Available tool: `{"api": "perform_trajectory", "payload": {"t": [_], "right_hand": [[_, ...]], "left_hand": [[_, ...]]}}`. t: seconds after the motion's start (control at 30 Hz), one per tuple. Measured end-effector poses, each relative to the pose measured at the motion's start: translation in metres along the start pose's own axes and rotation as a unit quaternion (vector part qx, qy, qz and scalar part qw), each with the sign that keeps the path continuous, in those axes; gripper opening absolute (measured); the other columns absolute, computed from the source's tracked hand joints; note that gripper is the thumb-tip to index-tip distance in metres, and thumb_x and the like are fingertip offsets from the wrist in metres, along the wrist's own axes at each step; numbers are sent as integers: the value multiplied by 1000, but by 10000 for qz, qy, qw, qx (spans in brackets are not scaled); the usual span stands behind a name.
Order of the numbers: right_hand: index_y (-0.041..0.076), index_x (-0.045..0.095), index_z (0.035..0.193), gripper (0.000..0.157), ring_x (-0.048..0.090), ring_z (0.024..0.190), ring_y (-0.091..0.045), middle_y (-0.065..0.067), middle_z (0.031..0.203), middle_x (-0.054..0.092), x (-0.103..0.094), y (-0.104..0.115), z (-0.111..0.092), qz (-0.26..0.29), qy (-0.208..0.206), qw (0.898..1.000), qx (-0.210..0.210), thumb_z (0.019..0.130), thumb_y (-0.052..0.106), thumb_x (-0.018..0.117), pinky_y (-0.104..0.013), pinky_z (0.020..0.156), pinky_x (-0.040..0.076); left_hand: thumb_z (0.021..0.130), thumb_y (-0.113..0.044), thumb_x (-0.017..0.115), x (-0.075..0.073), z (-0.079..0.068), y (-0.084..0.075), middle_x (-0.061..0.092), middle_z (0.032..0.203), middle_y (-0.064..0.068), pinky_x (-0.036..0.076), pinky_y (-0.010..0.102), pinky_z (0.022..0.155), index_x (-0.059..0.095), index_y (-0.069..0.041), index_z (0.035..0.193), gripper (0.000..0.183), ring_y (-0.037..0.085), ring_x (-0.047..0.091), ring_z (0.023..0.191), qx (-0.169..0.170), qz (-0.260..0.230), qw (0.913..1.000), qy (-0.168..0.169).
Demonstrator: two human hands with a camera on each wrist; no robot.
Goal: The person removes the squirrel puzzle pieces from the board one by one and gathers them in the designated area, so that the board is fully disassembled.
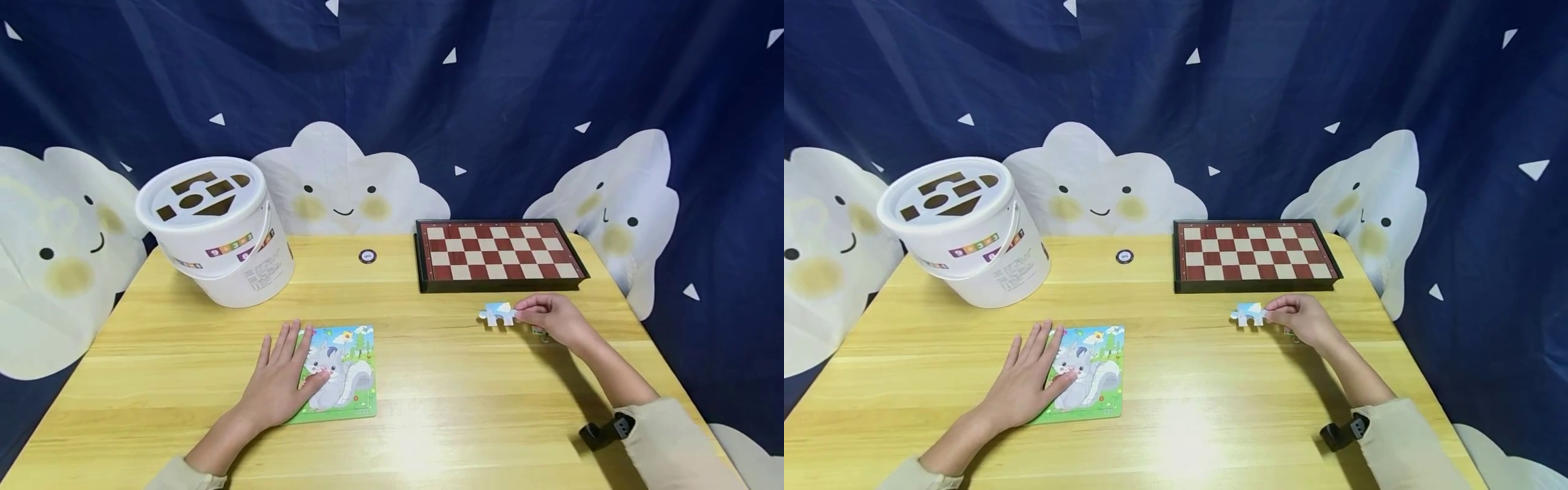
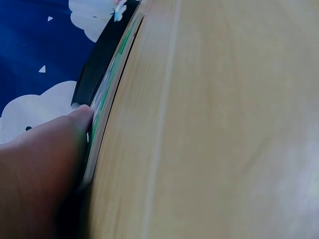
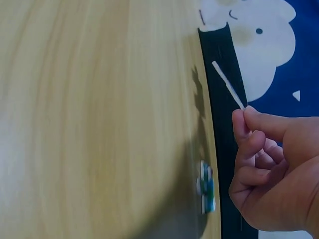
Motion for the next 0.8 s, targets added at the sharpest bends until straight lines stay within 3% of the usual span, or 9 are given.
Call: {"api": "perform_trajectory", "payload": {"t": [0.4, 0.8], "right_hand": [[-7, 67, 112, 24, 46, 60, -11, -8, 87, 71, -7, -19, -4, -460, -124, 9988, -111, 99, 12, 67, -26, 51, 40], [-6, 72, 108, 16, 53, 70, -13, -10, 92, 71, -6, -20, -2, -973, -360, 9936, -436, 98, 5, 65, -24, 55, 43]], "left_hand": [[101, -59, 50, 1, -1, 0, 11, 168, 24, -1, 61, 122, 21, -1, 161, 88, 43, 6, 155, 0, 1, 10000, 10], [101, -58, 51, 0, -1, -1, 12, 167, 24, -1, 61, 122, 22, 0, 161, 88, 43, 6, 155, -3, -7, 10000, -12]]}}
Point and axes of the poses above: each hand's wrist, its own z-axis towards the middle knuckle, its own x-axis out of the palm, y = z × x, the point moved 4 cm from there along z, towards the middle knuckle
